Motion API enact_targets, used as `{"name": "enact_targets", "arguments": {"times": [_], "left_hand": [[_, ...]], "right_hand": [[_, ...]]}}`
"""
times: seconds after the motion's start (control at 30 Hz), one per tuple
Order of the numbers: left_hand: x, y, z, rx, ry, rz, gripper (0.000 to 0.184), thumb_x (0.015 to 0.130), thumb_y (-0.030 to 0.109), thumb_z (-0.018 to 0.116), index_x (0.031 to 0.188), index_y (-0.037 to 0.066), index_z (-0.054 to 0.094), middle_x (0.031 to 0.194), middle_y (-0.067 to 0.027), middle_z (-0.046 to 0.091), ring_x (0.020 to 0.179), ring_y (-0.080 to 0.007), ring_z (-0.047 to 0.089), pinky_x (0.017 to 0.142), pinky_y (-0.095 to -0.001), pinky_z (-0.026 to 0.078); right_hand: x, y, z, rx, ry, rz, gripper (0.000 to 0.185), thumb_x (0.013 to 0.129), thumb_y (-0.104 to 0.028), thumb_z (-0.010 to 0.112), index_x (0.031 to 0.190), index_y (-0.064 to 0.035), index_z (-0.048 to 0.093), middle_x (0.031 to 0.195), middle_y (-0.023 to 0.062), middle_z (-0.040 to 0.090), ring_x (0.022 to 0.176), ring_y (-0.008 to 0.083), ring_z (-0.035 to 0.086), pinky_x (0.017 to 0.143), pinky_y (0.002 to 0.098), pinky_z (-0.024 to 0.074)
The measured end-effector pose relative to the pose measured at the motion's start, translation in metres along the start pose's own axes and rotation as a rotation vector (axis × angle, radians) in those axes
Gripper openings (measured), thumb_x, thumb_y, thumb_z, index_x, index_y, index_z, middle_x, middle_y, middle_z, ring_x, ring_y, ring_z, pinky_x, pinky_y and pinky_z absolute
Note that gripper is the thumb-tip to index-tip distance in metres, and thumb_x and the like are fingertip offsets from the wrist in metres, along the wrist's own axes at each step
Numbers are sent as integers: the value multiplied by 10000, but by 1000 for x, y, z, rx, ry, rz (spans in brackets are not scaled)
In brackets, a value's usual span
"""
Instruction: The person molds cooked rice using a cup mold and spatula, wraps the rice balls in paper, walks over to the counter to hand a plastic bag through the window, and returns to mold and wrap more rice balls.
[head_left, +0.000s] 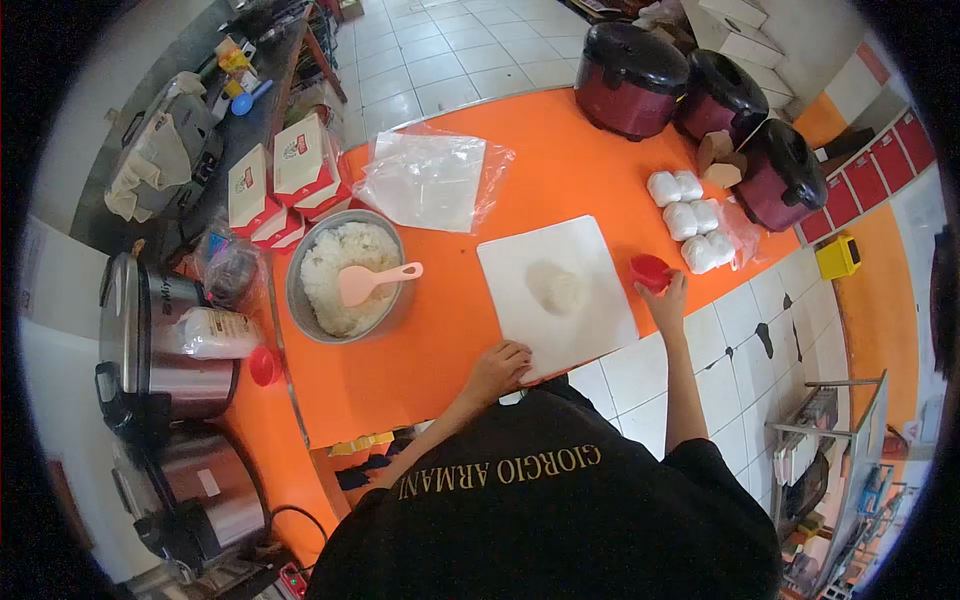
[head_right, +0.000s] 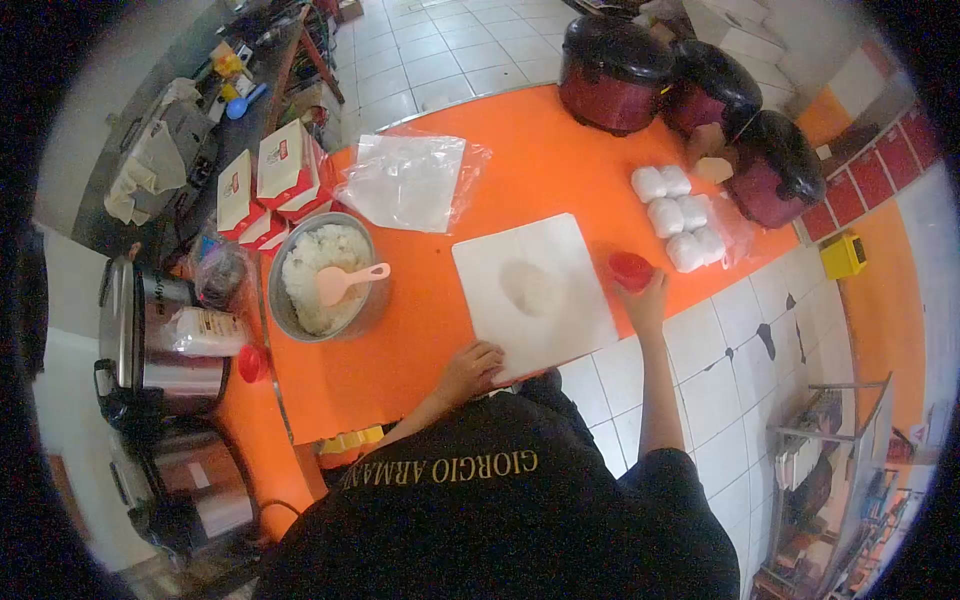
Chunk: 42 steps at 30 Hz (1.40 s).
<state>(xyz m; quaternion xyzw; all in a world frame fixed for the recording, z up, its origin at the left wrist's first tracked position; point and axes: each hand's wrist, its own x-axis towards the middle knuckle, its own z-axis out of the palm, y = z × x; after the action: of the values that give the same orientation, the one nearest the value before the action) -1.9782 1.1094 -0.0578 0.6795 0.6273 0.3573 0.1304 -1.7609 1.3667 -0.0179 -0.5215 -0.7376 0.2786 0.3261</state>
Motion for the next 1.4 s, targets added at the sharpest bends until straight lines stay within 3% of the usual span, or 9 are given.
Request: {"name": "enact_targets", "arguments": {"times": [0.17, 0.27, 0.47, 0.77, 1.0, 1.1, 1.2, 1.27, 1.4], "left_hand": [[-2, 4, 4, 77, 66, -31, 113, 723, 107, 626, 793, 60, 551, 903, -42, 582, 877, -218, 545, 740, -338, 454], [-5, -2, 10, 88, 38, -95, 107, 726, 108, 628, 776, 59, 546, 909, -46, 582, 894, -229, 539, 761, -344, 437], [33, 41, -23, -60, 361, -319, 238, 712, 77, 634, 924, 76, 527, 927, -63, 585, 934, -275, 529, 859, -391, 384], [8, 43, 1, 142, 216, -340, 315, 645, 32, 640, 941, 85, 548, 868, -27, 596, 887, -243, 550, 813, -397, 410], [-14, 75, -3, 141, 106, -410, 235, 657, 30, 635, 880, 67, 571, 848, -44, 604, 852, -248, 563, 749, -355, 444], [-19, 78, -8, 38, 147, -469, 209, 700, 52, 641, 896, 58, 569, 868, -62, 610, 867, -235, 570, 777, -330, 441], [-6, 64, 1, -275, 526, -752, 186, 775, 77, 628, 939, 26, 555, 864, -90, 604, 853, -169, 577, 780, -287, 437], [13, 44, 12, -337, 640, -669, 212, 777, 90, 632, 959, 25, 544, 832, -88, 588, 816, -155, 569, 750, -279, 439], [38, 39, 11, -399, 764, -703, 267, 797, 143, 628, 1011, 30, 515, 707, -64, 525, 669, -123, 525, 640, -266, 440]], "right_hand": [[-8, 6, -22, -437, 15, -320, 619, 634, -222, 748, 1102, 1, 411, 1172, 229, 406, 1039, 361, 433, 863, 454, 385], [-11, -4, -24, -325, -15, -596, 580, 620, -217, 749, 1082, -22, 455, 1226, 223, 385, 1109, 375, 400, 921, 457, 361], [-24, -31, -27, -79, -523, -737, 462, 639, -175, 726, 1041, -81, 518, 1239, 146, 413, 1165, 344, 379, 966, 466, 328], [-16, 13, -15, 21, -524, -782, 129, 640, -75, 674, 757, -114, 634, 1110, 55, 549, 1140, 321, 412, 964, 468, 333], [-32, 18, -32, -29, -654, -858, 145, 665, -65, 660, 794, -128, 638, 1122, 51, 542, 1152, 306, 411, 950, 436, 360], [-33, 6, -40, 128, -750, -767, 148, 684, -49, 641, 807, -131, 639, 1123, 46, 540, 1142, 288, 418, 905, 398, 408], [-25, -4, -28, 211, -789, -592, 80, 743, -68, 621, 822, -80, 629, 1047, 67, 572, 1026, 225, 507, 804, 346, 459], [-24, 2, 0, 575, -800, -51, 164, 815, -169, 589, 789, -7, 599, 837, 86, 607, 788, 158, 576, 664, 300, 477], [-16, 13, 29, 431, -761, 100, 328, 859, -274, 543, 737, 29, 565, 641, 73, 576, 587, 131, 557, 573, 280, 461]]}}
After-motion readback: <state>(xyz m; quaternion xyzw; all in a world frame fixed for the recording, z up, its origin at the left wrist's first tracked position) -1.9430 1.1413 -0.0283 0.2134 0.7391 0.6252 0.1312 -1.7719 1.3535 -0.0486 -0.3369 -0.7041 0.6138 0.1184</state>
